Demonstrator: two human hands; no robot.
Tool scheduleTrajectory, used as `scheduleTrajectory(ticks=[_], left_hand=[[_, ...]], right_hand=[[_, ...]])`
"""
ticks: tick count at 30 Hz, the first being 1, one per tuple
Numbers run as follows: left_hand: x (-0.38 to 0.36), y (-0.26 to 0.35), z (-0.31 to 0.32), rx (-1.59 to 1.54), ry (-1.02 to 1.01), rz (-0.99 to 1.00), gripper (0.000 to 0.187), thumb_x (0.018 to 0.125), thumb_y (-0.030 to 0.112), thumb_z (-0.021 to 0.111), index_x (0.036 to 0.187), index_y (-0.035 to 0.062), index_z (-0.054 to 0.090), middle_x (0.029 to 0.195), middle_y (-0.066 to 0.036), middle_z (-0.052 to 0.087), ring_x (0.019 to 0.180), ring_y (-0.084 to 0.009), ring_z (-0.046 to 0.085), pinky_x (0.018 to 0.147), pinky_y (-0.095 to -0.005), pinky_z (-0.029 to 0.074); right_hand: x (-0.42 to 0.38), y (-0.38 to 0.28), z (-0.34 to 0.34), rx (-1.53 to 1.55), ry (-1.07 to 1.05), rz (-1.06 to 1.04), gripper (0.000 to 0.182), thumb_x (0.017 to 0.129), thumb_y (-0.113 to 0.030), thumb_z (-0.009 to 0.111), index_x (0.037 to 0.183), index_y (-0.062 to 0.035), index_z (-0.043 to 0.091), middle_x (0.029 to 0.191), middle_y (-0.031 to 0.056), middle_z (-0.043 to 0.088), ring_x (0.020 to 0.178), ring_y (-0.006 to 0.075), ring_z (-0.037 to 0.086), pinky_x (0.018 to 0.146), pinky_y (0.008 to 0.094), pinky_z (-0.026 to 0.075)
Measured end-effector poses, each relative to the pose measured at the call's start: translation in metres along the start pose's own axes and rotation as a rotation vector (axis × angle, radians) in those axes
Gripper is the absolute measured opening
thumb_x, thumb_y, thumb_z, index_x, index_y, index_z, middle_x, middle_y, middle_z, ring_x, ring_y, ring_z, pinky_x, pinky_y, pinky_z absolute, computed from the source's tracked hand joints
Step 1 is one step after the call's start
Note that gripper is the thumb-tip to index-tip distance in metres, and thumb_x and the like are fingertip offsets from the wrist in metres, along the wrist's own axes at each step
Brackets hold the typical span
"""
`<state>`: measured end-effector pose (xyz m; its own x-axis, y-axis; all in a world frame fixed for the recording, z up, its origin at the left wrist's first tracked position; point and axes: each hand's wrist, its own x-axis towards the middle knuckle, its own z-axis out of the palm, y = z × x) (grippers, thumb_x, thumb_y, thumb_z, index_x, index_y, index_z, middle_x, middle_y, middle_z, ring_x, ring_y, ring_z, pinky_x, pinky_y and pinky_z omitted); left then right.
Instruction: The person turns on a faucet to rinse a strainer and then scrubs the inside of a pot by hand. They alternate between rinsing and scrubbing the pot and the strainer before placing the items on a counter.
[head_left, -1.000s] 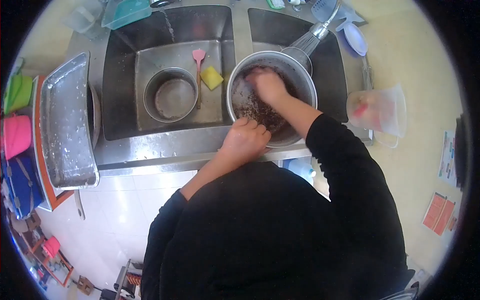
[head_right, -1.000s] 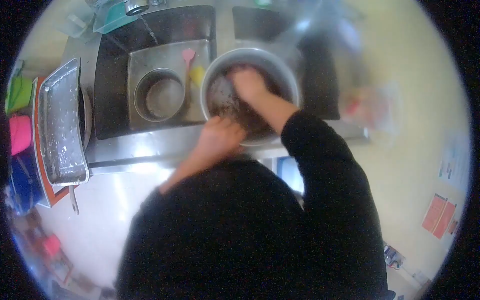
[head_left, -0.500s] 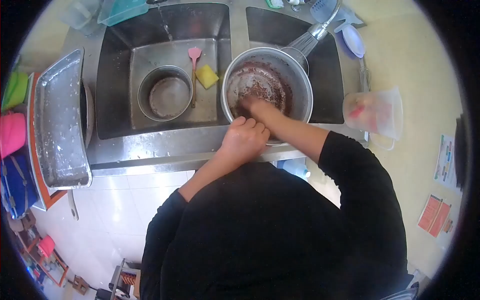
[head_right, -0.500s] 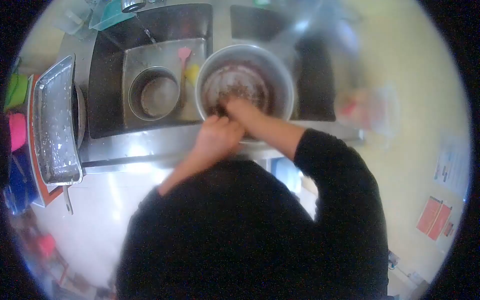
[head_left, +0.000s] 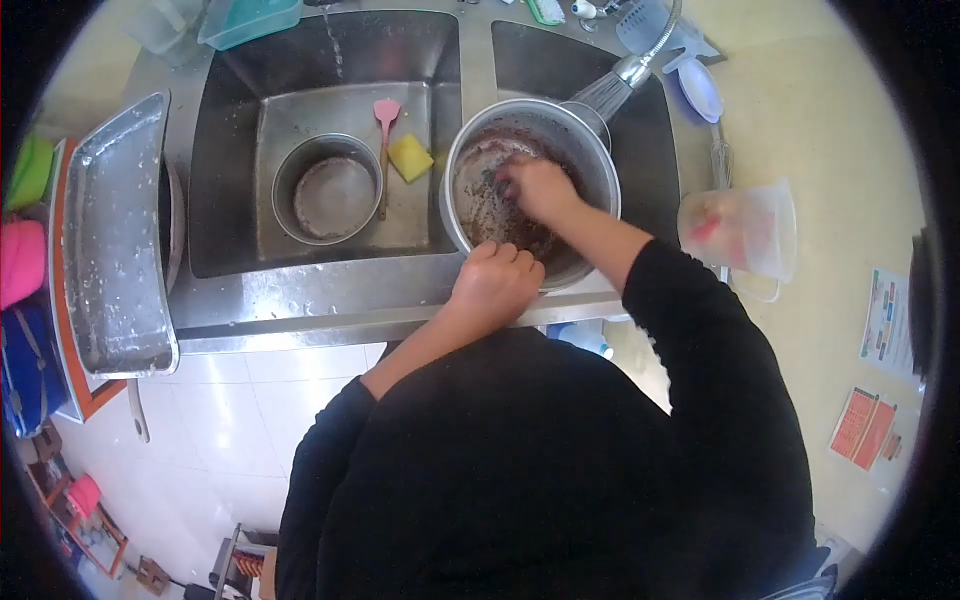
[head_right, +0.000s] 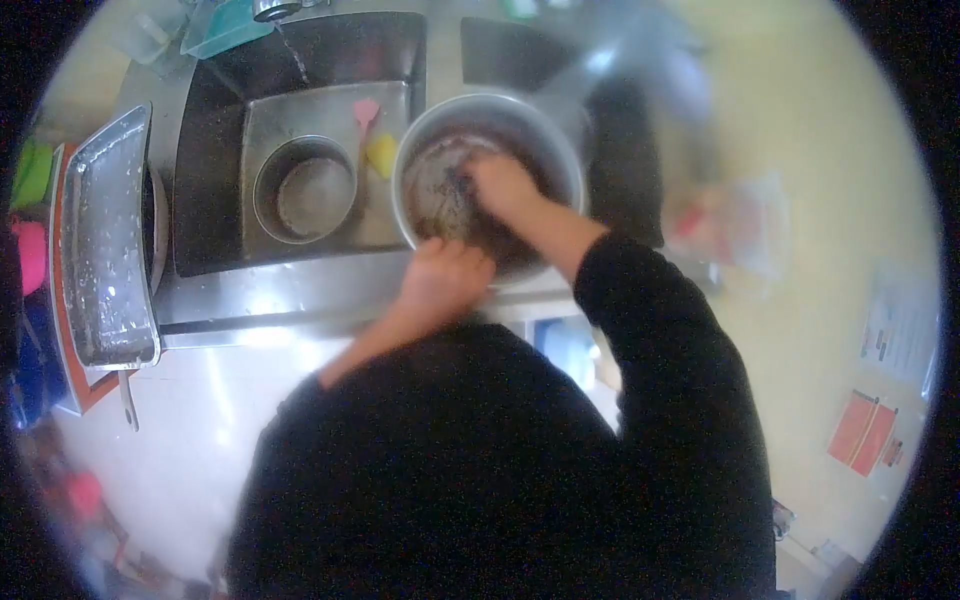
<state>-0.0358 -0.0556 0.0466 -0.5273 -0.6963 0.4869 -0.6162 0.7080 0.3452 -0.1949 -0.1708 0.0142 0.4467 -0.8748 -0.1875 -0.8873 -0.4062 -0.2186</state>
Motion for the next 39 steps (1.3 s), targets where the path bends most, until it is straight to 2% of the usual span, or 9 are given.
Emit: scheduleTrajectory(ticks=[5, 8, 11, 17, 21, 28, 32, 36, 39], left_hand=[[-0.002, 0.002, 0.003, 0.067, 0.021, -0.004, 0.007, 0.062, 0.020, 0.058, 0.060, 0.0162, 0.053, 0.062, 0.001, 0.051, 0.063, -0.0152, 0.052, 0.058, -0.0289, 0.037], [0.000, 0.001, 0.002, 0.017, 0.026, 0.006, 0.006, 0.063, 0.018, 0.058, 0.060, 0.0162, 0.053, 0.061, 0.002, 0.051, 0.062, -0.0148, 0.052, 0.058, -0.0283, 0.037], [0.000, 0.000, 0.004, 0.062, 0.044, 0.049, 0.006, 0.063, 0.017, 0.058, 0.060, 0.0161, 0.053, 0.061, 0.002, 0.051, 0.062, -0.0147, 0.052, 0.058, -0.0280, 0.037], [0.002, 0.004, 0.005, 0.112, 0.042, -0.020, 0.007, 0.064, 0.017, 0.058, 0.059, 0.0162, 0.054, 0.061, 0.001, 0.052, 0.062, -0.0149, 0.052, 0.057, -0.0285, 0.037], [0.000, 0.002, 0.009, 0.095, 0.041, 0.002, 0.006, 0.064, 0.018, 0.058, 0.059, 0.0160, 0.055, 0.061, 0.001, 0.052, 0.062, -0.0150, 0.052, 0.057, -0.0287, 0.037], [-0.002, 0.001, 0.012, 0.059, 0.064, 0.069, 0.006, 0.063, 0.018, 0.057, 0.058, 0.0163, 0.054, 0.060, 0.002, 0.051, 0.061, -0.0146, 0.051, 0.057, -0.0284, 0.037], [0.003, 0.003, 0.014, 0.077, 0.094, 0.053, 0.006, 0.062, 0.017, 0.057, 0.058, 0.0159, 0.053, 0.060, 0.002, 0.051, 0.061, -0.0142, 0.052, 0.057, -0.0278, 0.037], [0.001, 0.005, 0.016, 0.036, 0.052, 0.042, 0.006, 0.062, 0.016, 0.057, 0.058, 0.0156, 0.053, 0.060, 0.002, 0.050, 0.061, -0.0141, 0.052, 0.056, -0.0276, 0.037], [0.004, 0.002, 0.016, 0.024, 0.090, 0.046, 0.006, 0.061, 0.016, 0.057, 0.058, 0.0156, 0.053, 0.060, 0.001, 0.051, 0.060, -0.0142, 0.052, 0.056, -0.0278, 0.037]], right_hand=[[-0.014, -0.011, 0.012, 0.030, -0.157, -0.072, 0.025, 0.072, -0.011, 0.065, 0.096, -0.0159, 0.070, 0.104, 0.0081, 0.064, 0.091, 0.0289, 0.064, 0.081, 0.0390, 0.051], [-0.021, -0.016, 0.018, 0.078, -0.271, -0.237, 0.022, 0.084, -0.013, 0.052, 0.099, -0.0119, 0.068, 0.114, 0.0140, 0.061, 0.100, 0.0312, 0.061, 0.088, 0.0418, 0.048], [0.015, 0.016, 0.013, 0.165, 0.211, -0.175, 0.021, 0.075, -0.017, 0.066, 0.096, -0.0135, 0.069, 0.103, 0.0086, 0.063, 0.091, 0.0303, 0.063, 0.083, 0.0385, 0.050], [0.025, 0.004, -0.006, 0.030, 0.122, 0.143, 0.021, 0.076, -0.014, 0.065, 0.097, -0.0117, 0.068, 0.103, 0.0117, 0.062, 0.092, 0.0314, 0.062, 0.082, 0.0400, 0.050], [-0.027, -0.002, 0.031, 0.018, -0.085, -0.230, 0.024, 0.071, -0.004, 0.061, 0.093, -0.0110, 0.067, 0.102, 0.0104, 0.063, 0.089, 0.0298, 0.063, 0.081, 0.0396, 0.051], [0.012, 0.007, 0.001, -0.039, 0.038, 0.098, 0.026, 0.072, -0.003, 0.058, 0.095, -0.0111, 0.066, 0.098, 0.0119, 0.065, 0.083, 0.0304, 0.065, 0.074, 0.0407, 0.053], [-0.020, -0.023, 0.055, 0.095, -0.016, -0.064, 0.018, 0.074, -0.009, 0.061, 0.090, -0.0127, 0.068, 0.095, 0.0113, 0.065, 0.084, 0.0317, 0.064, 0.079, 0.0414, 0.051], [0.026, 0.023, -0.009, 0.011, -0.026, 0.215, 0.014, 0.076, -0.011, 0.061, 0.085, -0.0140, 0.071, 0.099, 0.0113, 0.065, 0.090, 0.0298, 0.064, 0.081, 0.0409, 0.051], [0.013, -0.008, -0.002, -0.041, -0.074, 0.136, 0.016, 0.076, -0.011, 0.060, 0.087, -0.0140, 0.071, 0.100, 0.0119, 0.065, 0.090, 0.0308, 0.064, 0.080, 0.0412, 0.051]])
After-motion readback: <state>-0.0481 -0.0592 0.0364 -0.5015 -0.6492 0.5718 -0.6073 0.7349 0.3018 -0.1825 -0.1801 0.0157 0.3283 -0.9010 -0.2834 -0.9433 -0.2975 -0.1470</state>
